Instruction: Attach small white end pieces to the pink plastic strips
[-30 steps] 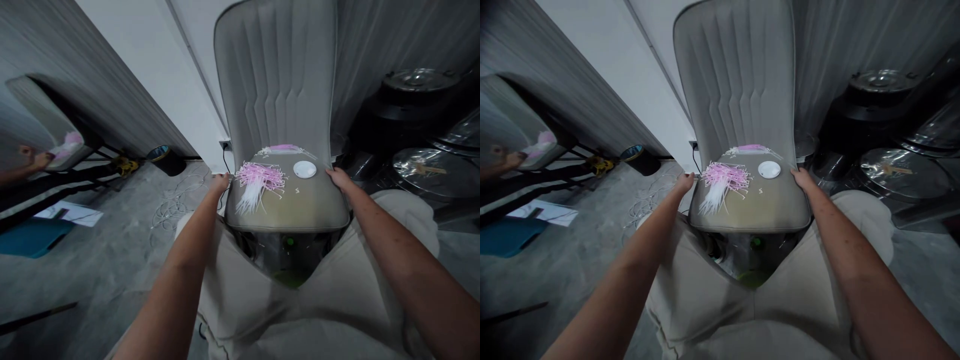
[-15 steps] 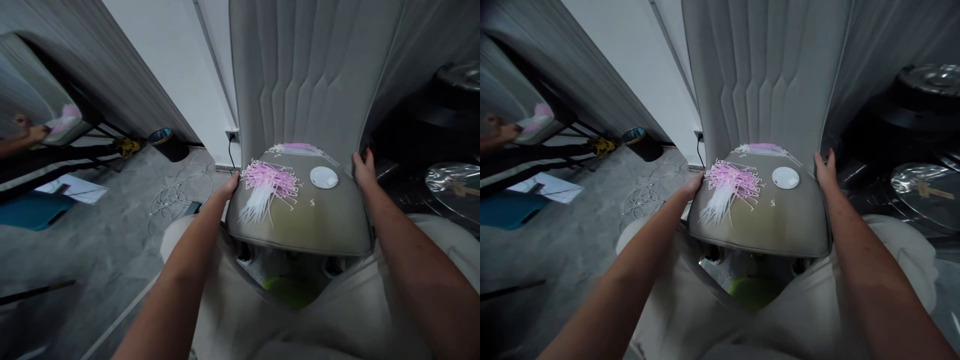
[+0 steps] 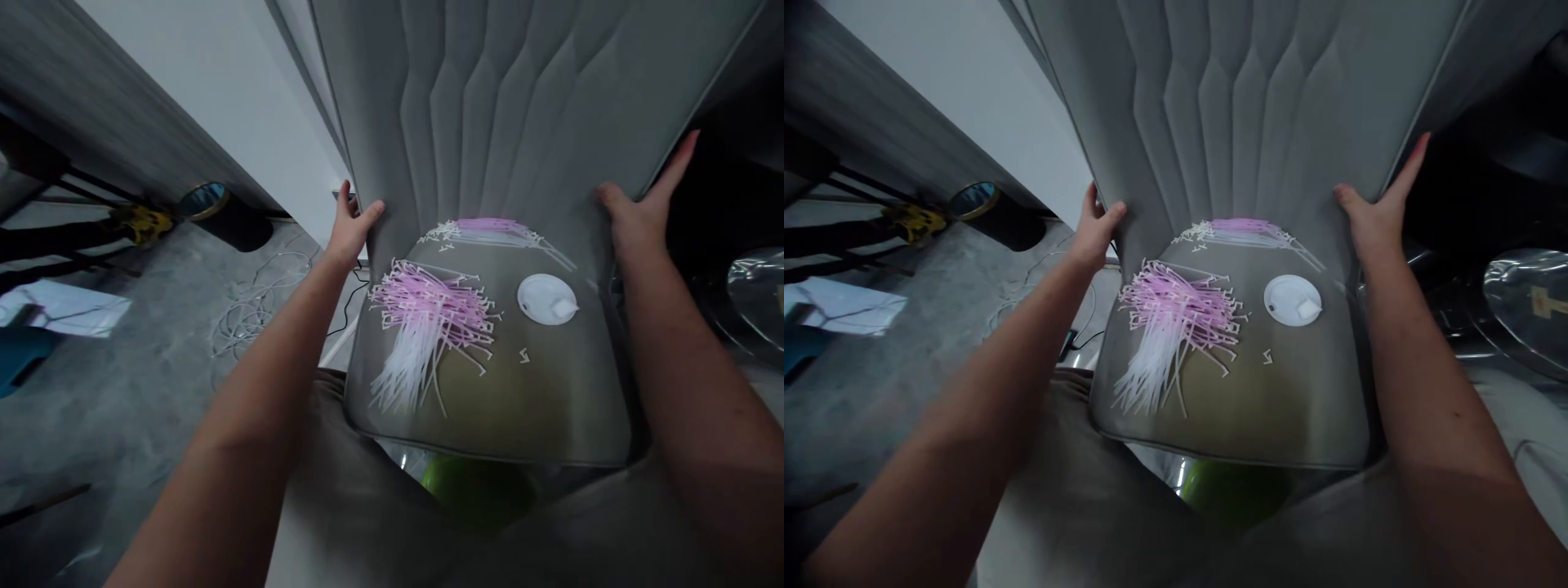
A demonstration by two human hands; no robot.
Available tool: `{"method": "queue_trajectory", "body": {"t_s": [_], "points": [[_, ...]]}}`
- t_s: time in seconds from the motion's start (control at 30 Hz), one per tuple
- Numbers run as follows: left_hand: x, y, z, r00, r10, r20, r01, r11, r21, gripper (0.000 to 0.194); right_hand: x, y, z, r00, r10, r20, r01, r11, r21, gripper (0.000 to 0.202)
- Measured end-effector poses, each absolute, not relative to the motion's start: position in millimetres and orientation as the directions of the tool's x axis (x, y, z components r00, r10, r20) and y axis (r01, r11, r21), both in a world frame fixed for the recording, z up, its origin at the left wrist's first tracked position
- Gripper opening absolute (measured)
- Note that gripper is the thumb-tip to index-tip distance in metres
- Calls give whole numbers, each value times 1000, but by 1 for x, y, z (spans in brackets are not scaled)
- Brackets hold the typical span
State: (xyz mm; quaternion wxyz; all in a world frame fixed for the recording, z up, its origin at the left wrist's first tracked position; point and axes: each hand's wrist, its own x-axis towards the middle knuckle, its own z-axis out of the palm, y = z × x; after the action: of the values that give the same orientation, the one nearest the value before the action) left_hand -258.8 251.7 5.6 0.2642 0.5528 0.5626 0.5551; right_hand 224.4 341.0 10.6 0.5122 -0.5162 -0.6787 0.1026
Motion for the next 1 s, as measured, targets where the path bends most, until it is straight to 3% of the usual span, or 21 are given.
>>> {"method": "queue_trajectory", "body": {"t_s": [0.1,0.2,0.43,0.63,1.0], "points": [[-246,264,6,-228,951,208,156,-176,972,82,208,335,16,122,852,509,340,446,-828,76],[-236,264,7,-284,943,174,122,-144,982,75,202,332,14,188,867,462,240,416,-877,55],[-230,264,5,-418,861,289,259,-191,947,70,197,327,19,273,808,523,320,436,-841,49],[-231,268,2,-434,842,321,306,-198,931,69,190,319,23,327,787,522,540,298,-787,47],[-225,260,2,-464,803,373,396,-189,899,62,185,307,28,347,778,524,642,210,-737,39]]}}
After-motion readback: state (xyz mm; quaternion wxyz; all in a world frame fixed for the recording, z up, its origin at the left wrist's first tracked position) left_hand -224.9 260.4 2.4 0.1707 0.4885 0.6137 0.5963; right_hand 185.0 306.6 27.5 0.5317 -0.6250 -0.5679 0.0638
